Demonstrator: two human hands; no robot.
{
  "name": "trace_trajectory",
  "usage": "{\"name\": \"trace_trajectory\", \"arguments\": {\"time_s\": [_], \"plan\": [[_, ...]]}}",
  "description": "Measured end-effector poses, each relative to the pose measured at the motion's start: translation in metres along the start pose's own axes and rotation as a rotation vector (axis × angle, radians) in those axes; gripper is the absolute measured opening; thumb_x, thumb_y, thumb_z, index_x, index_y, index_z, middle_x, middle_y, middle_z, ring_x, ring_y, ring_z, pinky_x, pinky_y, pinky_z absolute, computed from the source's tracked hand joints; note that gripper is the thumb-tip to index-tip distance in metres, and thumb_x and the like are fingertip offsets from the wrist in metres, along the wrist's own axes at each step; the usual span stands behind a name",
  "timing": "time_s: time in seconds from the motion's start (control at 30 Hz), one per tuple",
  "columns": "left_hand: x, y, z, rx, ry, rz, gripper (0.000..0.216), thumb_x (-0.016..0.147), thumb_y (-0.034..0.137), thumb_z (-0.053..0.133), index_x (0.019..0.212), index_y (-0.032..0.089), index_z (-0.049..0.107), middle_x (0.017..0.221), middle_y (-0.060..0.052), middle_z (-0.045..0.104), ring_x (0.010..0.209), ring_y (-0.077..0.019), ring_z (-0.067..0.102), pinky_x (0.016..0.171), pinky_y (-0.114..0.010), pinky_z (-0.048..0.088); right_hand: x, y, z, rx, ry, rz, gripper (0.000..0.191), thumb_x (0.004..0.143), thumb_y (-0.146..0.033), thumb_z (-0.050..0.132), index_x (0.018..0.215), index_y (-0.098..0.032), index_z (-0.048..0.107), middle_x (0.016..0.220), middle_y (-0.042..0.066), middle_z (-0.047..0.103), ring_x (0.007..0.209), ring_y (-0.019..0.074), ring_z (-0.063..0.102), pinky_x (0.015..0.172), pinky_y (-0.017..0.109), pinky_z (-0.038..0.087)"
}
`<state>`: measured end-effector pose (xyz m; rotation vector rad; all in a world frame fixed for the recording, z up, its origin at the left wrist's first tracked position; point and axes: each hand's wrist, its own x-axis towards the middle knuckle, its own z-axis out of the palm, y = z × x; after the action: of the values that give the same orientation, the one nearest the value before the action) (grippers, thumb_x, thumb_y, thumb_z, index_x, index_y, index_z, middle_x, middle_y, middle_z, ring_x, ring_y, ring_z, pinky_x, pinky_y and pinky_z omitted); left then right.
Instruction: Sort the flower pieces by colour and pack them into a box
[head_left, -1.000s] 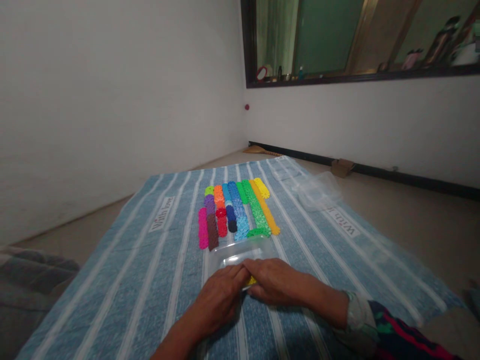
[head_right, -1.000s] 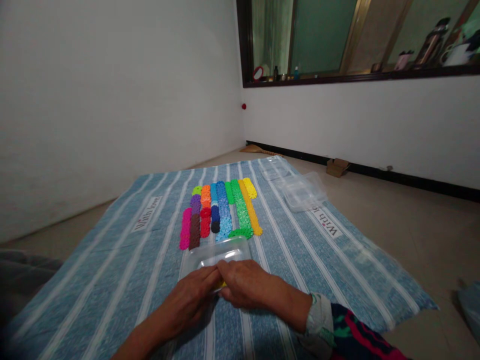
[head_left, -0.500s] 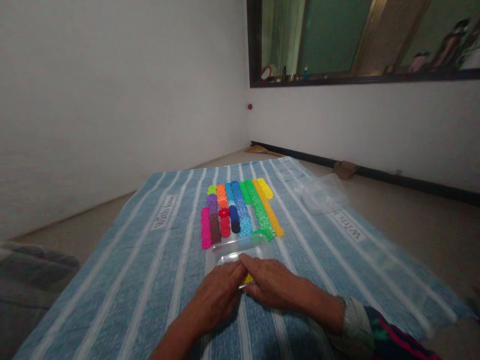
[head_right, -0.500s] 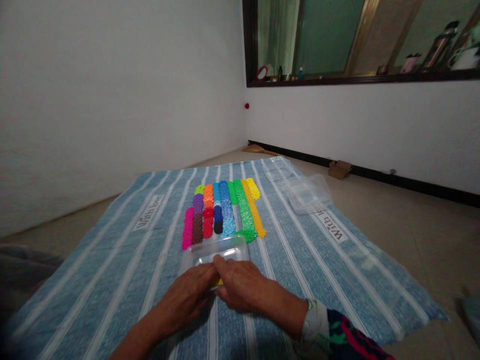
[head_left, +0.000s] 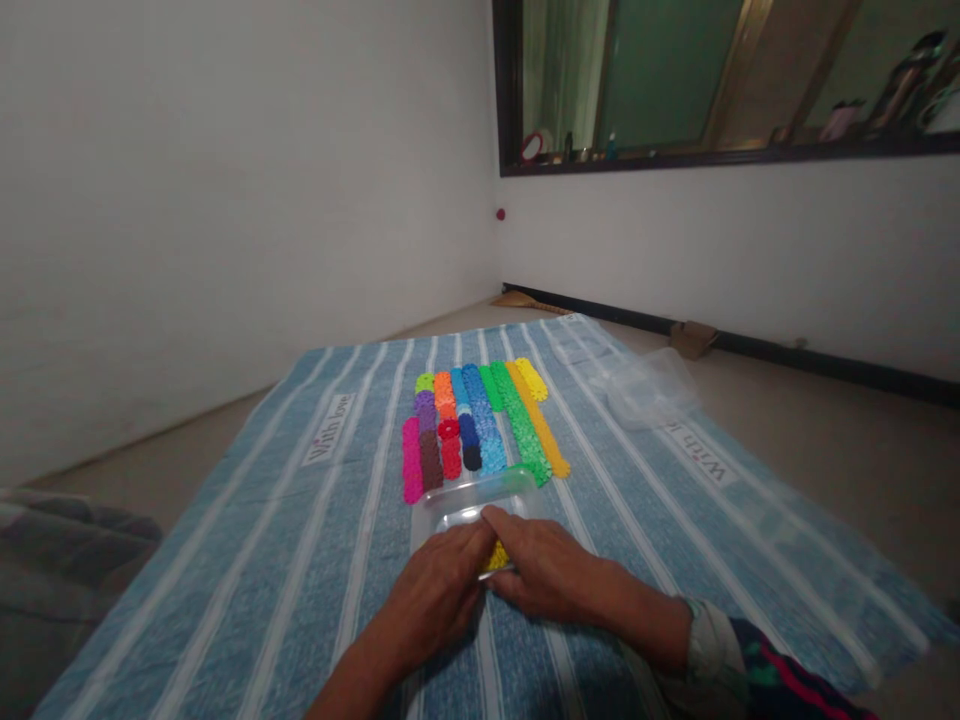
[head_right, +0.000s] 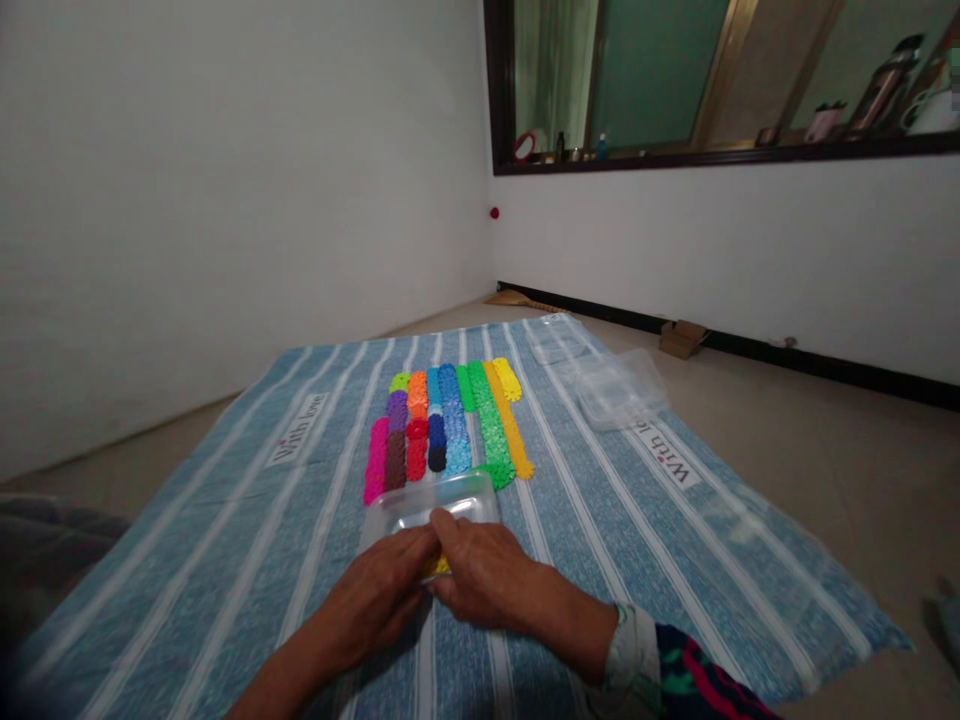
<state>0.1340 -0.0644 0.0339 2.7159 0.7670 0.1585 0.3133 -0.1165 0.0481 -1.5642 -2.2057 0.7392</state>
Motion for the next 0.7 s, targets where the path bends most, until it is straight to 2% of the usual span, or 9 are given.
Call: {"name": "trace_trajectory", "arguments": {"time_s": [0.13, 0.23, 0.33, 0.4, 0.53, 0.6, 0.7], "plan": [[0.000, 0.002, -0.003, -0.010, 0.000, -0.010, 0.063, 0.078, 0.011, 0.046, 0.138, 0.029, 0.037, 0.133, -0.008, 0.056, 0.120, -0.0242, 0.054, 0.103, -0.042, 0.045, -0.001, 0.000, 0.004, -0.042, 0.006, -0.005, 0.058, 0.083, -0.031, 0.058, 0.135, -0.014, 0.039, 0.118, 0.016, 0.064, 0.105, 0.0312, 0.062, 0.085, 0.039, 0.048], [0.000, 0.003, -0.004, -0.013, -0.021, -0.017, 0.060, 0.078, 0.011, 0.047, 0.135, 0.029, 0.043, 0.130, -0.007, 0.059, 0.117, -0.0239, 0.056, 0.102, -0.042, 0.045, -0.006, -0.001, 0.002, -0.097, 0.004, -0.078, 0.058, 0.082, -0.029, 0.059, 0.135, -0.014, 0.040, 0.120, 0.016, 0.063, 0.102, 0.0301, 0.062, 0.085, 0.039, 0.048], [-0.002, 0.001, -0.002, 0.004, -0.019, -0.013, 0.063, 0.077, 0.010, 0.048, 0.136, 0.030, 0.043, 0.133, -0.006, 0.058, 0.118, -0.0238, 0.056, 0.103, -0.042, 0.045, -0.011, 0.001, -0.011, -0.115, 0.044, -0.176, 0.041, 0.084, -0.030, 0.058, 0.124, -0.018, 0.052, 0.113, 0.010, 0.066, 0.099, 0.0260, 0.062, 0.084, 0.036, 0.047], [-0.004, -0.001, 0.000, 0.036, 0.010, -0.011, 0.068, 0.074, 0.008, 0.048, 0.138, 0.031, 0.041, 0.137, -0.006, 0.055, 0.122, -0.0242, 0.053, 0.104, -0.043, 0.045, -0.010, 0.006, -0.026, -0.127, 0.113, -0.145, 0.028, 0.087, -0.032, 0.056, 0.112, -0.020, 0.059, 0.105, 0.008, 0.068, 0.095, 0.0235, 0.063, 0.081, 0.034, 0.047], [-0.007, -0.005, 0.006, 0.103, 0.048, -0.007, 0.068, 0.074, 0.005, 0.046, 0.138, 0.027, 0.042, 0.137, -0.008, 0.055, 0.121, -0.0259, 0.055, 0.101, -0.046, 0.048, 0.005, 0.032, -0.057, -0.141, 0.271, -0.074, 0.027, 0.088, -0.028, 0.056, 0.111, -0.016, 0.063, 0.104, 0.010, 0.069, 0.092, 0.0214, 0.064, 0.081, 0.032, 0.047], [-0.007, -0.005, 0.008, 0.123, 0.047, 0.008, 0.064, 0.075, 0.005, 0.045, 0.137, 0.024, 0.044, 0.136, -0.009, 0.056, 0.120, -0.0266, 0.056, 0.099, -0.047, 0.049, 0.014, 0.050, -0.065, -0.133, 0.300, -0.009, 0.026, 0.086, -0.025, 0.059, 0.109, -0.015, 0.065, 0.100, 0.010, 0.071, 0.085, 0.0202, 0.065, 0.078, 0.030, 0.048], [-0.007, -0.004, 0.008, 0.135, 0.054, 0.020, 0.064, 0.076, 0.005, 0.044, 0.137, 0.022, 0.043, 0.136, -0.010, 0.057, 0.119, -0.0265, 0.057, 0.099, -0.047, 0.049, 0.019, 0.069, -0.068, -0.108, 0.350, 0.054, 0.028, 0.085, -0.024, 0.059, 0.110, -0.013, 0.066, 0.100, 0.012, 0.072, 0.086, 0.0209, 0.067, 0.078, 0.031, 0.049]]}}
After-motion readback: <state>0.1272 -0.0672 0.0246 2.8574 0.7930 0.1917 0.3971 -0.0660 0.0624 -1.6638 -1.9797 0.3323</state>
